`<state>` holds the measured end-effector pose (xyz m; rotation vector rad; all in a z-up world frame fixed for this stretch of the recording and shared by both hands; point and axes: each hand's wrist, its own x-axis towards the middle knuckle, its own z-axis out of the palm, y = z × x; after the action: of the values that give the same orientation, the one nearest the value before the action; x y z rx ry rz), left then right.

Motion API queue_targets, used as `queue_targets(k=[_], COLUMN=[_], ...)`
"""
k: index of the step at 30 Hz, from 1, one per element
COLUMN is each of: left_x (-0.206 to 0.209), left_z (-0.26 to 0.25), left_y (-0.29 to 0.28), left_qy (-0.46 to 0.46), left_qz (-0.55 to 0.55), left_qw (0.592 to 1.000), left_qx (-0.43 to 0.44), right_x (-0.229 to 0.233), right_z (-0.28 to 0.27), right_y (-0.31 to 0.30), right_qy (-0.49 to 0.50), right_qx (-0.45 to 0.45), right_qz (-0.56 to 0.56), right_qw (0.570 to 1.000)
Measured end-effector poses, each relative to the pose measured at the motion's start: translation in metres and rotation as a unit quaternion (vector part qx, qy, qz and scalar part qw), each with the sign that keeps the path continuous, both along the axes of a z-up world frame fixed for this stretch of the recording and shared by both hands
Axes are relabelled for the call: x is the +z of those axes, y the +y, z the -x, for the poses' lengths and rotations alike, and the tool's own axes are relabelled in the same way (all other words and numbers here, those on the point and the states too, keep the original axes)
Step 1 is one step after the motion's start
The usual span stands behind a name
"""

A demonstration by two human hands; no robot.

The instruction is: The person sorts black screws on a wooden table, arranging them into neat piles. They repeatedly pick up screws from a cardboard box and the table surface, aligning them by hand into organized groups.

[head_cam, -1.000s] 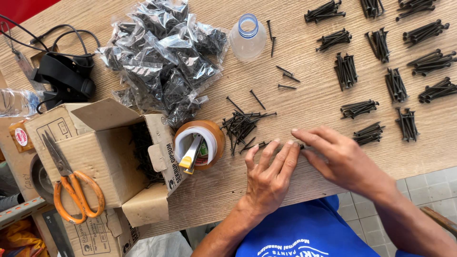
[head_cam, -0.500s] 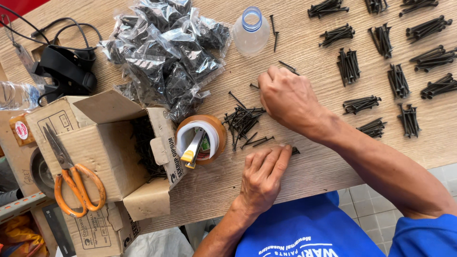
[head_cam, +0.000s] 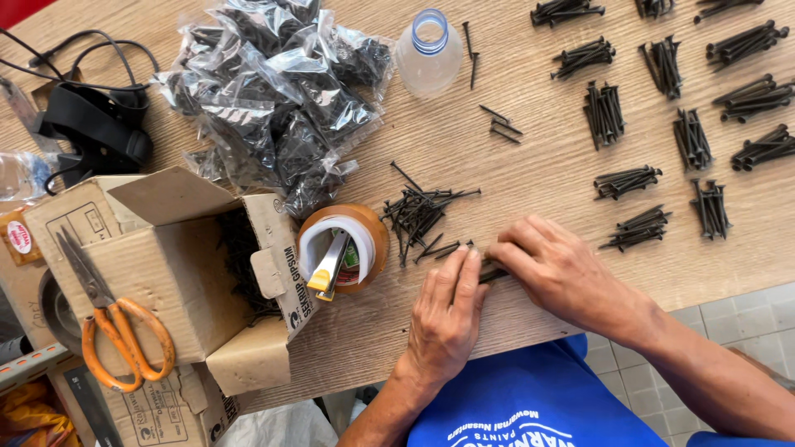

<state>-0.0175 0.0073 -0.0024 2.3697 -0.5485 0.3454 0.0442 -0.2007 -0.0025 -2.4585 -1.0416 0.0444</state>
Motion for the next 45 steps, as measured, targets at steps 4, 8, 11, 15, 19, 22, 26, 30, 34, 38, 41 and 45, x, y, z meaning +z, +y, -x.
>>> queue_targets(k=[4, 8, 11, 15, 19, 22, 26, 30, 34, 38, 41, 45], left_x=[0.007, 0.011, 0.014, 0.016, 0.019, 0.018, 0.014, 0.018, 0.015, 0.017, 0.015, 0.014], left_z=[-0.002, -0.004, -0.001, 0.002, 0.006, 0.008, 0.009, 0.005, 0.006, 0.006, 0.009, 0.009], left_y=[0.003, 0.005, 0.009, 0.015, 0.023, 0.028, 0.032, 0.034, 0.033, 0.033, 0.036, 0.036], left_qy=[0.006, -0.004, 0.013, 0.018, 0.028, 0.032, 0.035, 0.035, 0.040, 0.043, 0.048, 0.049], left_qz=[-0.017, -0.007, -0.004, -0.008, -0.018, -0.016, 0.000, 0.002, -0.005, 0.003, 0.008, 0.022], left_qw=[1.000, 0.999, 0.998, 0.999, 0.999, 0.999, 0.999, 0.998, 0.998, 0.998, 0.998, 0.998], left_qx=[-0.023, -0.042, -0.055, -0.048, -0.028, -0.023, -0.038, -0.049, -0.052, -0.053, -0.044, -0.040], right_x=[-0.001, 0.009, 0.008, -0.006, -0.007, -0.002, -0.001, 0.014, 0.013, 0.000, -0.004, 0.010], right_z=[0.008, -0.002, -0.014, -0.026, -0.028, -0.025, -0.017, -0.018, -0.019, -0.022, -0.022, -0.029], right_y=[-0.004, -0.008, 0.008, 0.033, 0.044, 0.034, 0.010, 0.019, 0.051, 0.084, 0.094, 0.089], right_qy=[0.078, 0.139, 0.059, 0.008, -0.018, 0.001, 0.019, -0.017, -0.058, -0.055, -0.095, -0.096], right_qx=[0.032, 0.009, -0.006, 0.047, 0.057, 0.049, -0.017, -0.041, -0.053, -0.071, -0.088, -0.084], right_qz=[-0.081, -0.136, -0.128, -0.088, -0.061, -0.060, -0.038, -0.047, -0.081, -0.046, -0.040, -0.028], right_qw=[0.993, 0.981, 0.990, 0.995, 0.996, 0.997, 0.999, 0.998, 0.994, 0.995, 0.991, 0.991])
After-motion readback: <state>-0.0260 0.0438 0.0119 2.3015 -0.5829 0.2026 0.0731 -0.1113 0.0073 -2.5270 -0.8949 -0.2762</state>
